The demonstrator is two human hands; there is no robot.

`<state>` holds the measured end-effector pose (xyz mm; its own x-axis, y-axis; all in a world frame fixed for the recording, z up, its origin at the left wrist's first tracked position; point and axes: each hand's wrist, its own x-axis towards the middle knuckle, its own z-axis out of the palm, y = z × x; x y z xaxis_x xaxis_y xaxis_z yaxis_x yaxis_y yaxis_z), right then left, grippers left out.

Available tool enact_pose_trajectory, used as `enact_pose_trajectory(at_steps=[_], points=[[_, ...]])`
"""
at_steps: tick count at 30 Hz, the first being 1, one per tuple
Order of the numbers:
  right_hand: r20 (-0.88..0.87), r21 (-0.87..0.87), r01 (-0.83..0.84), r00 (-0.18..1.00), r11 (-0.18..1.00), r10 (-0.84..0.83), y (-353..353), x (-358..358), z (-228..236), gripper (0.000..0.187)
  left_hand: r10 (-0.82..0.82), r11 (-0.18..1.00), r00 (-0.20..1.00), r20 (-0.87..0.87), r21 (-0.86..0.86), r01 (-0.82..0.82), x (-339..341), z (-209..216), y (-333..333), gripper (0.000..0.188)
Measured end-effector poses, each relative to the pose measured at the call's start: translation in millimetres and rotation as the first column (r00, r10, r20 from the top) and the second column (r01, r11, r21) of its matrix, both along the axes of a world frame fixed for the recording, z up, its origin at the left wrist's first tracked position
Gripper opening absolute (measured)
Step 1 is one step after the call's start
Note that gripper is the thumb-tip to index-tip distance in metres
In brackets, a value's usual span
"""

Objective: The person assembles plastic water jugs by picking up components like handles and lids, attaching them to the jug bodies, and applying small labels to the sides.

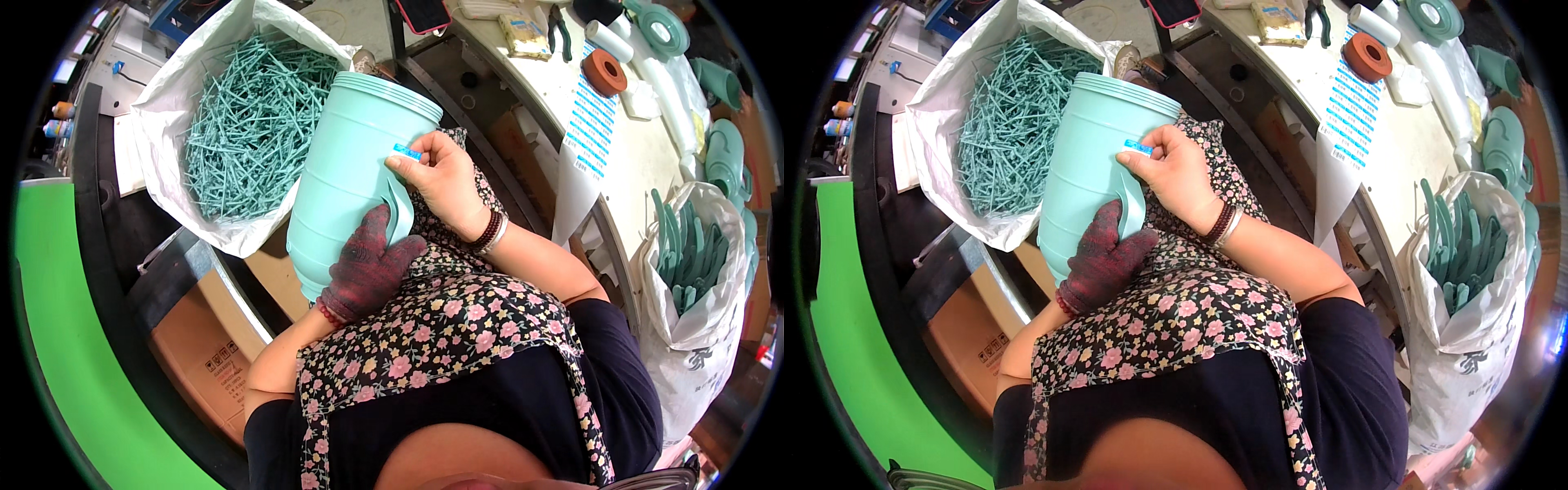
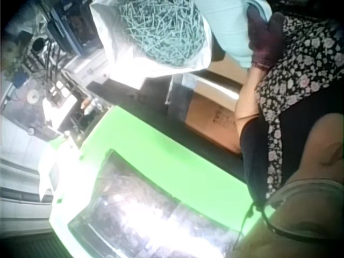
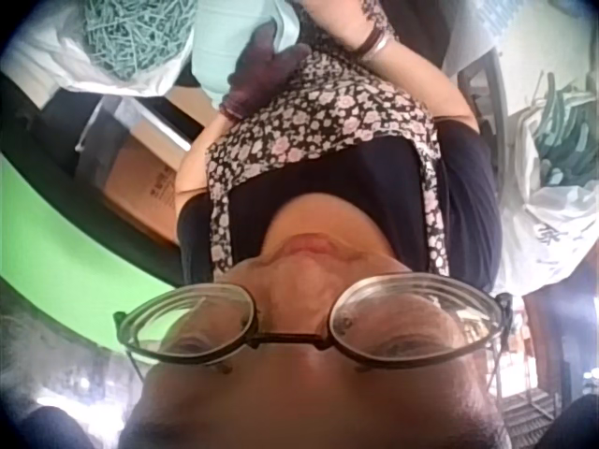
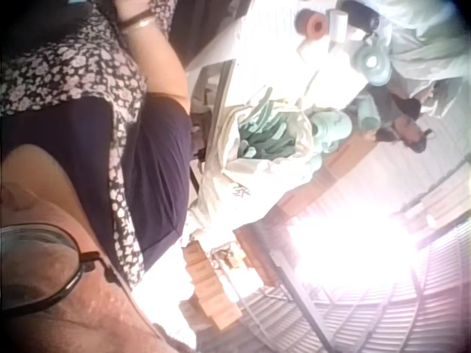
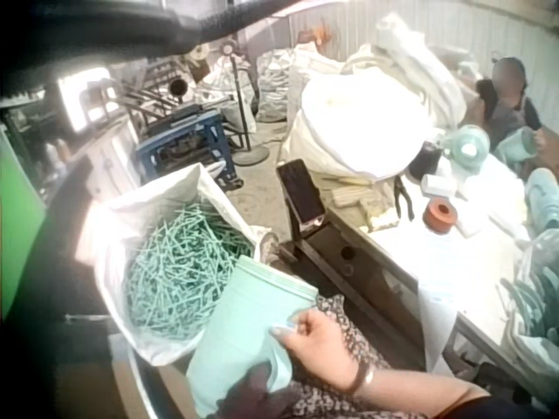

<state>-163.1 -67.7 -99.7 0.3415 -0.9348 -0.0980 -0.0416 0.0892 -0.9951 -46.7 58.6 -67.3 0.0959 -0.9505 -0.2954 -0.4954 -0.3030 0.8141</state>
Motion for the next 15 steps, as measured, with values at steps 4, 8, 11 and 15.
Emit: enact_pose_trajectory(at_steps=[4, 8, 11, 15], points=[[-0.111, -0.041, 0.027, 0.993, 0.999, -0.031, -7, -8, -14, 0.039, -0.034, 0.999, 0.999, -0.022, -0.008, 0.034, -1, 3, -1, 0.058], [-0.056, 0.112, -0.072, 0.995, 0.991, 0.079, -18, -41, -42, 0.042, -0.023, 0.998, 0.995, -0.099, 0.053, 0.028, 5, 13, -1, 0.049], [0.194, 0.339, 0.081, 0.969, 0.937, -0.154, -21, -42, -33, 0.038, 0.051, 0.996, 0.981, -0.186, 0.075, -0.038, 17, 16, 4, 0.047], [0.320, 0.674, -0.323, 0.938, 0.664, 0.132, -46, -62, -12, 0.046, -0.278, 0.961, 0.939, 0.203, 0.061, 0.271, 43, 56, 14, 0.052]])
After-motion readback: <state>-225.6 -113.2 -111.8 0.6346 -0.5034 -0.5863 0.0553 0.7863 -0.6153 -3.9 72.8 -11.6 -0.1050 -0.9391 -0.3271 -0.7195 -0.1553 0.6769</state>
